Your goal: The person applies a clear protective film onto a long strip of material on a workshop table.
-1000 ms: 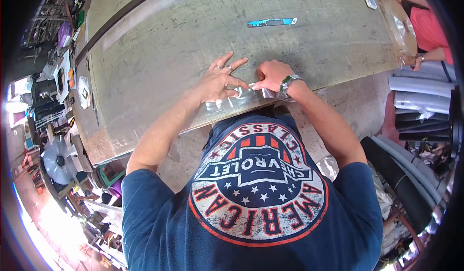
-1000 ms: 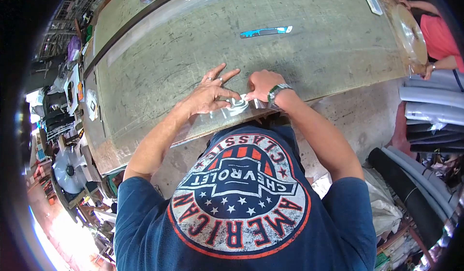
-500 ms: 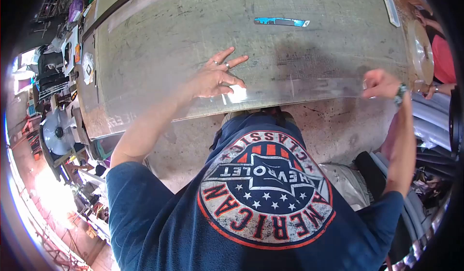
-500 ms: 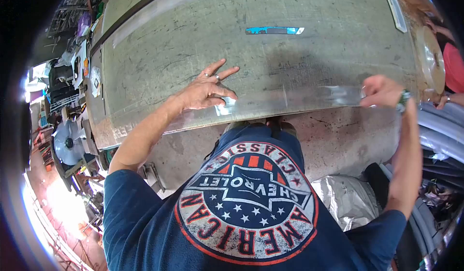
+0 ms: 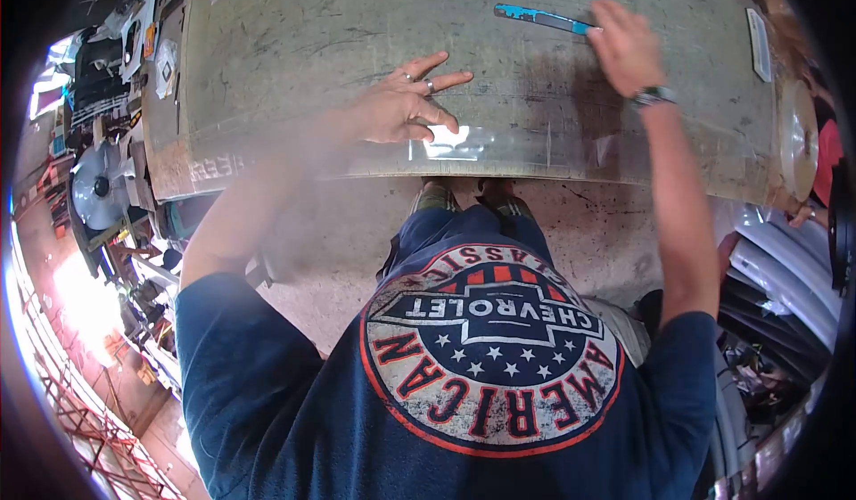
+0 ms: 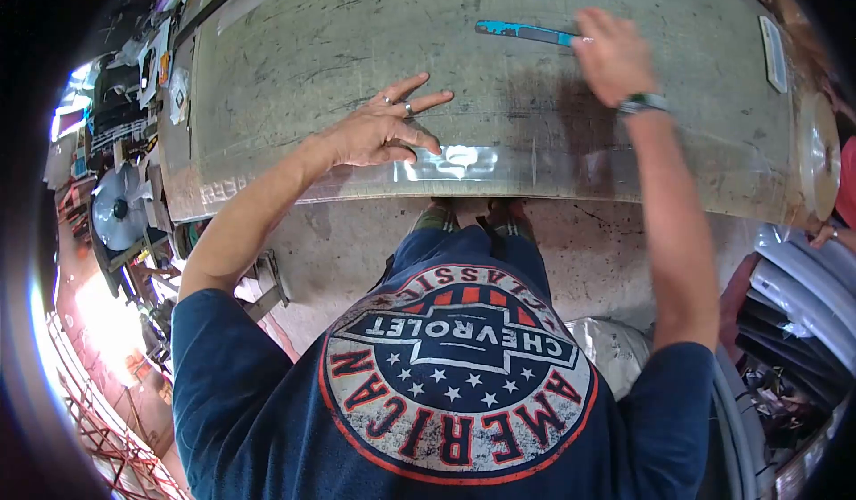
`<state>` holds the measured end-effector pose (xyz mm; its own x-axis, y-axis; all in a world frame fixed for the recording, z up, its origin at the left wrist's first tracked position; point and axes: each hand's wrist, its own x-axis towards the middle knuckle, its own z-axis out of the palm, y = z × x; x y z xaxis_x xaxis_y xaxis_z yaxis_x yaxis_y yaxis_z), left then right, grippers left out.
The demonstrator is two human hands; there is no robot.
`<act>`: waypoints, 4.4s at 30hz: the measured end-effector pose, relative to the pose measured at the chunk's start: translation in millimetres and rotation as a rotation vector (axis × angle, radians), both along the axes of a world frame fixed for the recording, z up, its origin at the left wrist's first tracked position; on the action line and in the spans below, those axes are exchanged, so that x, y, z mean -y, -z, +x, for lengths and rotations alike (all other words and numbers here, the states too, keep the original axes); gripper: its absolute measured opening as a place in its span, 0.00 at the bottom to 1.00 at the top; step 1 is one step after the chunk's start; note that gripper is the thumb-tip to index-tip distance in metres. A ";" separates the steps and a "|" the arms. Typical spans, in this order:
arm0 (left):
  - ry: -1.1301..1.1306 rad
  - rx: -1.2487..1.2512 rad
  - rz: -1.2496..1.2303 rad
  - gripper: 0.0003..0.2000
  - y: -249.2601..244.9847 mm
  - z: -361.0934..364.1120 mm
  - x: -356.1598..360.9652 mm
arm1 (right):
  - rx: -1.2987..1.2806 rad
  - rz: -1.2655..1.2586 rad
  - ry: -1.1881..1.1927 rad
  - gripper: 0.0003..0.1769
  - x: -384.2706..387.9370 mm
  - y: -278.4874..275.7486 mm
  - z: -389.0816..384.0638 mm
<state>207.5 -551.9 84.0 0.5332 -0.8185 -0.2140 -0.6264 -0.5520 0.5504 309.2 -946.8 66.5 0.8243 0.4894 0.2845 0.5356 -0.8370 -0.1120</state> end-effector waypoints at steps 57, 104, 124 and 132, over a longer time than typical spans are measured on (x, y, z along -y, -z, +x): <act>0.090 0.113 -0.081 0.25 29.5 -0.4 -18.2 | -0.331 0.773 0.318 0.16 -227.0 6.5 -246.9; -0.762 0.496 -0.226 0.15 26.1 -106.2 -43.6 | -0.131 0.207 -0.292 0.20 -129.4 10.0 -143.5; -1.069 -0.695 -0.612 0.15 -51.7 -37.6 -173.9 | -0.991 0.817 -0.116 0.11 -305.2 -59.5 -34.3; -0.972 -1.024 -0.493 0.06 -36.1 -10.1 -319.1 | -0.866 1.252 0.364 0.09 -254.0 -55.2 97.3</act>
<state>197.3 -232.8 120.1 0.6914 -0.3406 -0.6371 0.6295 -0.1488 0.7626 406.5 -692.8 121.7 0.9631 0.0587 -0.2626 -0.2603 -0.0446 -0.9645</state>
